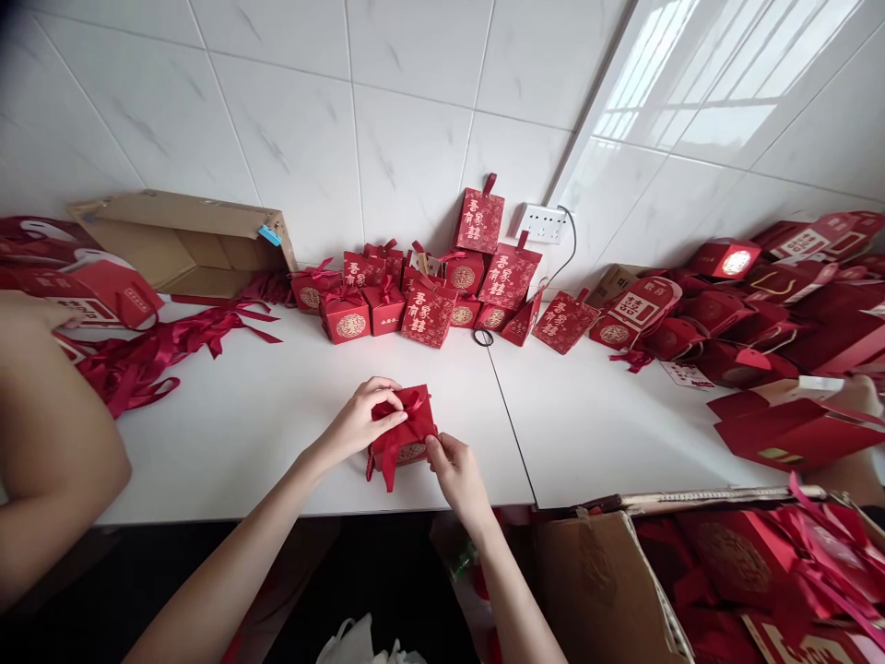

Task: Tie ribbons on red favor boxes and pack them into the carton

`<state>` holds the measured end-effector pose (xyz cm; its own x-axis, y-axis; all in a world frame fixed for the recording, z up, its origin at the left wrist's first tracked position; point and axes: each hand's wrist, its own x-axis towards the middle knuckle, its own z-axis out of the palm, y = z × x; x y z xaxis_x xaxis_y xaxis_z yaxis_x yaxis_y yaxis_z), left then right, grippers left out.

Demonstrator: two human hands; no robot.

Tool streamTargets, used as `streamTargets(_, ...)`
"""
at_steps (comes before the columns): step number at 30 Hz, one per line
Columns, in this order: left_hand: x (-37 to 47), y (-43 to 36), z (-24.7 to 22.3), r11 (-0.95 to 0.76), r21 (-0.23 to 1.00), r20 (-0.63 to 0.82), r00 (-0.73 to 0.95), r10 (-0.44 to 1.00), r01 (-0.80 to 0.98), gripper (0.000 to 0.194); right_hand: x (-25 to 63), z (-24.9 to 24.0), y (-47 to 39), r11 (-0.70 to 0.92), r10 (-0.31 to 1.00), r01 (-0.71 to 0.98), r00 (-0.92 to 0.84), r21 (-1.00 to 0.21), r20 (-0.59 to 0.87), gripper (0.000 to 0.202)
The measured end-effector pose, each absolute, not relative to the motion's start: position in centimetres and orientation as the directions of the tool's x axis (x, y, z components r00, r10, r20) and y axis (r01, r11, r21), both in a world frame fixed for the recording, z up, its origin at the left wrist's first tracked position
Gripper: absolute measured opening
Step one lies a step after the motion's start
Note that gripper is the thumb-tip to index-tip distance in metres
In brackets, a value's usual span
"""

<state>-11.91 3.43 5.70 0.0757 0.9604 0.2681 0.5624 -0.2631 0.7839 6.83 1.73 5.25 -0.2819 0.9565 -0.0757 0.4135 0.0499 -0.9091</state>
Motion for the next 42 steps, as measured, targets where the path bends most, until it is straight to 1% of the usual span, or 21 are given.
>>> streamTargets(2,-11.9,3.3,5.8,-0.265,0.761,0.279,0.07,0.958,0.592,0.008,7.3,5.2,1.7,0.041,0.94,0.376,-0.329,-0.926,-0.092,0.049)
streamTargets(4,-11.9,3.2,5.9,-0.274,0.745,0.289,0.075,0.954,0.608,0.008,8.2,5.3,2.0,0.031,0.914,0.412,-0.381,-0.911,-0.141,0.049)
streamTargets(5,-11.9,3.1,6.0,-0.284,0.739,0.298,0.082,0.951,0.611,0.008,8.8,5.5,2.4,0.035,0.918,0.446,-0.369,-0.894,-0.148,0.048)
streamTargets(6,-11.9,3.1,6.0,-0.295,0.734,0.31,0.084,0.947,0.612,0.006,9.2,5.7,2.9,0.052,0.939,0.485,-0.321,-0.873,-0.122,0.048)
streamTargets(7,-11.9,3.0,6.0,-0.299,0.731,0.324,0.074,0.943,0.613,0.008,9.5,6.0,3.6,0.083,0.966,0.52,-0.253,-0.85,-0.061,0.046)
streamTargets(9,-12.0,2.9,5.8,-0.285,0.73,0.359,0.005,0.933,0.621,0.02,9.5,6.4,5.3,0.183,0.98,0.55,-0.167,-0.815,0.107,0.043)
streamTargets(10,-12.0,2.8,5.7,-0.268,0.73,0.378,-0.045,0.925,0.629,0.024,9.1,6.6,6.1,0.245,0.967,0.539,-0.192,-0.806,0.166,0.042)
streamTargets(11,-12.0,2.8,5.6,-0.249,0.727,0.396,-0.094,0.913,0.639,0.024,8.6,6.7,6.9,0.302,0.947,0.506,-0.259,-0.808,0.191,0.042)
streamTargets(13,-12.1,2.6,5.3,-0.23,0.714,0.432,-0.156,0.889,0.662,0.015,7.1,6.7,8.1,0.343,0.894,0.398,-0.415,-0.851,0.166,0.041)
streamTargets(15,-12.2,2.3,5.2,-0.23,0.703,0.454,-0.175,0.874,0.672,0.01,5.8,6.5,8.7,0.267,0.876,0.298,-0.471,-0.917,0.103,0.04)
streamTargets(17,-12.0,1.7,5.3,-0.206,0.717,0.443,-0.206,0.873,0.666,0.014,4.9,6.3,8.6,0.131,0.894,0.196,-0.447,-0.972,0.03,0.038)
streamTargets(18,-11.9,1.4,5.4,-0.174,0.739,0.411,-0.23,0.882,0.651,0.016,4.7,6.2,8.4,0.065,0.904,0.142,-0.427,-0.988,-0.002,0.038)
streamTargets(20,-11.6,0.7,5.5,-0.083,0.808,0.299,-0.284,0.911,0.583,0.021,4.6,5.9,7.8,-0.037,0.916,0.039,-0.398,-0.999,-0.05,0.038)
streamTargets(22,-11.2,0.1,5.6,-0.005,0.874,0.189,-0.329,0.925,0.487,0.023,4.7,5.7,7.2,-0.102,0.923,-0.042,-0.375,-0.994,-0.079,0.038)
streamTargets(23,-11.0,-0.1,5.5,0.014,0.896,0.159,-0.349,0.923,0.443,0.022,4.7,5.5,7.0,-0.124,0.928,-0.074,-0.361,-0.99,-0.089,0.038)
streamTargets(26,-10.6,-0.2,5.1,0.003,0.927,0.162,-0.407,0.899,0.376,0.016,4.7,5.1,6.4,-0.161,0.95,-0.139,-0.29,-0.977,-0.116,0.037)
streamTargets(29,-10.4,-0.1,4.6,-0.018,0.931,0.183,-0.426,0.886,0.364,0.011,4.9,4.5,6.0,-0.16,0.966,-0.176,-0.23,-0.971,-0.117,0.037)
streamTargets(33,-10.2,-0.2,4.4,-0.039,0.92,0.215,-0.419,0.882,0.39,0.009,5.4,3.9,5.6,-0.154,0.969,-0.236,-0.225,-0.959,-0.101,0.037)
streamTargets(37,-10.0,-0.2,4.2,-0.076,0.917,0.248,-0.408,0.879,0.393,0.009,5.7,3.6,5.2,-0.165,0.978,-0.283,-0.167,-0.945,-0.121,0.037)
streamTargets(42,-10.3,0.2,4.0,-0.064,0.932,0.227,-0.434,0.872,0.358,0.011,6.3,3.5,5.3,-0.225,0.969,-0.366,-0.182,-0.903,-0.168,0.036)
